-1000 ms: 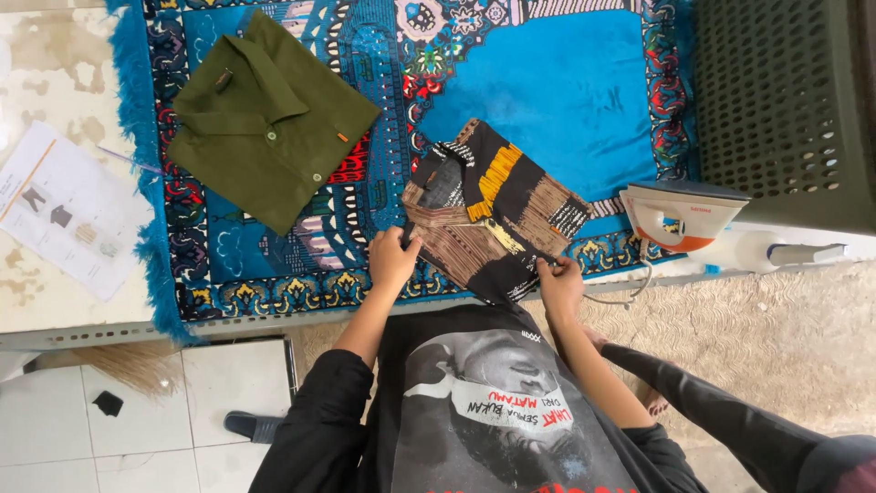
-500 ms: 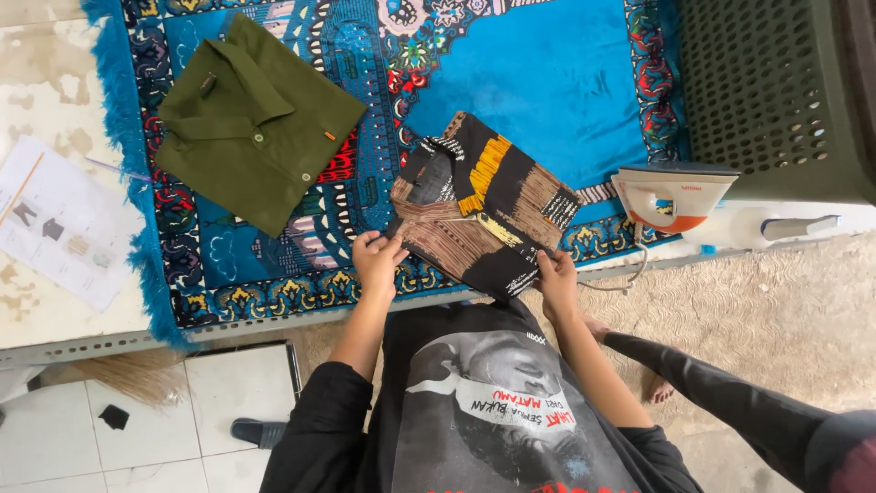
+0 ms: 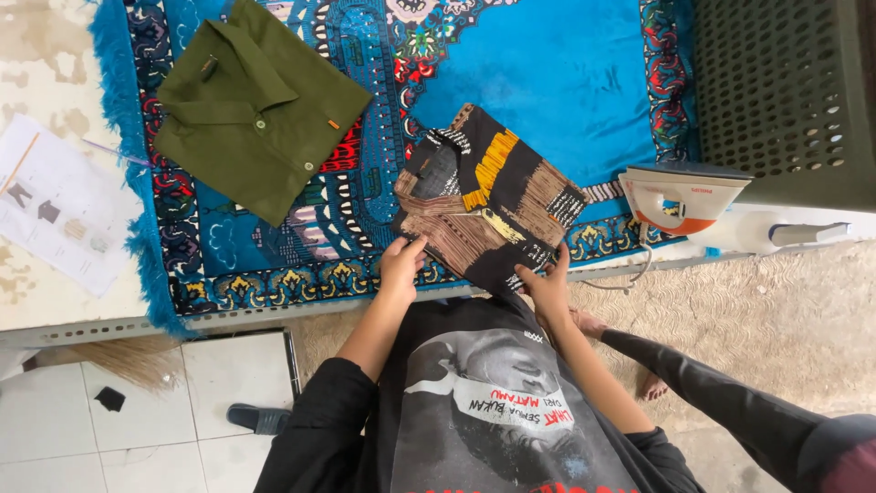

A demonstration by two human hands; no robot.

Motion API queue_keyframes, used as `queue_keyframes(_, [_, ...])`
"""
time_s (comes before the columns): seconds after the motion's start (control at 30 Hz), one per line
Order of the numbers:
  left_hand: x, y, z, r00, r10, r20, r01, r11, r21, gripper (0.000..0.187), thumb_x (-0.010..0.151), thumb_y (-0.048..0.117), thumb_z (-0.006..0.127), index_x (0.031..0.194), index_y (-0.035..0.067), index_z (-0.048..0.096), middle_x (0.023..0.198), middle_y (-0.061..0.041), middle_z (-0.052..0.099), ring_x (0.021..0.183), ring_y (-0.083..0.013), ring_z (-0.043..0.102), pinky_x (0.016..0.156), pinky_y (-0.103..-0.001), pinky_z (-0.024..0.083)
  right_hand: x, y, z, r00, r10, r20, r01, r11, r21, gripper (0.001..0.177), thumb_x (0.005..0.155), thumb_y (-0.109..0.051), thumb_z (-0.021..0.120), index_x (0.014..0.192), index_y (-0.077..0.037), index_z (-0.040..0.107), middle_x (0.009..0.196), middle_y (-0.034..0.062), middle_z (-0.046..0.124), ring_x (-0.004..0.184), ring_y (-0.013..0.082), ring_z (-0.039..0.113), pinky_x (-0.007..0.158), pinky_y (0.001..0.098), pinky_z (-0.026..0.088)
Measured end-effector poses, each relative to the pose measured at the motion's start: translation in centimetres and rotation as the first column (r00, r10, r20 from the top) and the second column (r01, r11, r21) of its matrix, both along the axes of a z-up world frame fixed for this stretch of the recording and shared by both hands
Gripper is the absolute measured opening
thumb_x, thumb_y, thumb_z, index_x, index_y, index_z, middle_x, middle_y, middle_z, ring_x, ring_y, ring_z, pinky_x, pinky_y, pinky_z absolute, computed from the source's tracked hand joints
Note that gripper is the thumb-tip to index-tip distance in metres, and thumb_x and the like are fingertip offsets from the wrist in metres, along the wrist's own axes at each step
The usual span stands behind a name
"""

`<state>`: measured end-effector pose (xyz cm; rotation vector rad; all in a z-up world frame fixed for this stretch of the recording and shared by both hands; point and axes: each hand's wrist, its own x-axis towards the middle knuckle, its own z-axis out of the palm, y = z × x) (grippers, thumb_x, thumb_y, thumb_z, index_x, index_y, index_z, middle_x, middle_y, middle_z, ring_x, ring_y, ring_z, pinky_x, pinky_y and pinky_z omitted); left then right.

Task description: The person folds a green shirt and a patterned shirt on a table, then retrieves a colorful patterned cloth from a laundry basket. They spray the cloth with water and iron it on the table using an electric iron.

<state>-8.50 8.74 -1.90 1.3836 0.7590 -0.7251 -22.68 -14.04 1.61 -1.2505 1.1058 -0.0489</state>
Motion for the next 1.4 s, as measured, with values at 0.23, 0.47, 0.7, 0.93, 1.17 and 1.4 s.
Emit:
queue_keyframes(0.23, [-0.2, -0.4, 0.5, 0.972, 0.232, -0.032, -0.231, 0.933, -0.275, 0.041, 0.095, 0.024, 0.075, 0.124, 0.008, 0.051, 0.119, -0.012, 0.05, 0.122, -0.0277, 0.057, 0.114, -0.049, 0.04, -1.6, -0.6, -3.6, 0.998, -0.001, -0.067, 0.005, 0.999, 0.054, 0.109, 0.084, -0.002, 0.076, 0.164, -0.015, 0.002, 0.077, 0.0096, 0.058, 0.063, 0.02, 0.067, 0.047, 0.0231, 0.048])
queue_keyframes(0.47, [0.0, -0.6, -1.7, 0.966, 0.251, -0.07, -0.256, 0.866, -0.43, 0.03, 0.1, 0.029, 0.07, 0.11, 0.02, 0.043, 0.13, -0.015, 0.065, 0.122, -0.0328, 0.064, 0.11, -0.052, 0.046, -3.6, 0.3, -7.8, 0.989, -0.119, 0.086, 0.096, 0.967, 0.235, 0.117, 0.084, 0.011, 0.072, 0.163, -0.03, -0.004, 0.104, 0.0186, 0.059, 0.078, 0.0346, 0.072, 0.06, 0.0478, 0.064])
queue_keyframes(0.7, [1.5, -0.9, -2.5, 0.966, 0.234, -0.111, -0.258, 0.906, -0.336, 0.097, 0.095, 0.026, 0.079, 0.161, 0.01, 0.011, 0.147, -0.027, 0.048, 0.131, -0.0433, 0.056, 0.11, -0.056, 0.042, -3.1, 0.2, -4.6, 0.998, 0.04, -0.045, -0.033, 0.987, 0.159, 0.123, 0.078, 0.005, 0.082, 0.163, -0.024, -0.002, 0.099, 0.0221, 0.064, 0.055, 0.0338, 0.07, 0.053, 0.0512, 0.067])
queue_keyframes(0.93, [1.7, -2.1, 3.4, 0.974, 0.207, 0.095, -0.167, 0.932, -0.322, 0.056, 0.09, 0.021, 0.083, 0.136, 0.001, 0.058, 0.148, -0.019, 0.049, 0.144, -0.0314, 0.04, 0.117, -0.057, 0.029, -2.0, -3.0, -6.1, 0.964, -0.029, -0.265, -0.142, 0.786, -0.602, 0.042, 0.086, -0.033, 0.08, 0.121, -0.014, 0.067, 0.094, 0.0053, 0.071, 0.08, 0.0216, 0.07, 0.07, 0.0363, 0.058])
queue_keyframes(1.17, [5.4, -0.3, -0.6, 0.96, 0.114, 0.255, -0.102, 0.993, -0.059, 0.04, 0.082, 0.034, 0.088, 0.094, 0.008, 0.061, 0.103, -0.006, 0.055, 0.102, -0.0205, 0.053, 0.086, -0.04, 0.044, 0.0, -3.3, -8.7, 0.963, -0.09, -0.253, -0.028, 0.903, -0.429, 0.055, 0.081, -0.039, 0.086, 0.119, -0.003, 0.068, 0.08, 0.0006, 0.062, 0.075, 0.0163, 0.062, 0.069, 0.0346, 0.053])
queue_keyframes(1.4, [9.2, -0.7, -1.1, 0.963, -0.241, 0.116, 0.238, 0.97, 0.042, 0.068, 0.072, 0.047, 0.093, 0.116, 0.002, 0.068, 0.101, -0.018, 0.067, 0.095, -0.0327, 0.069, 0.072, -0.05, 0.059, 2.9, -0.6, 0.5, 0.999, 0.0, 0.046, 0.014, 0.956, -0.294, 0.034, 0.091, -0.009, 0.066, 0.124, 0.0, 0.065, 0.099, 0.0145, 0.065, 0.1, 0.0212, 0.06, 0.093, 0.0442, 0.05])
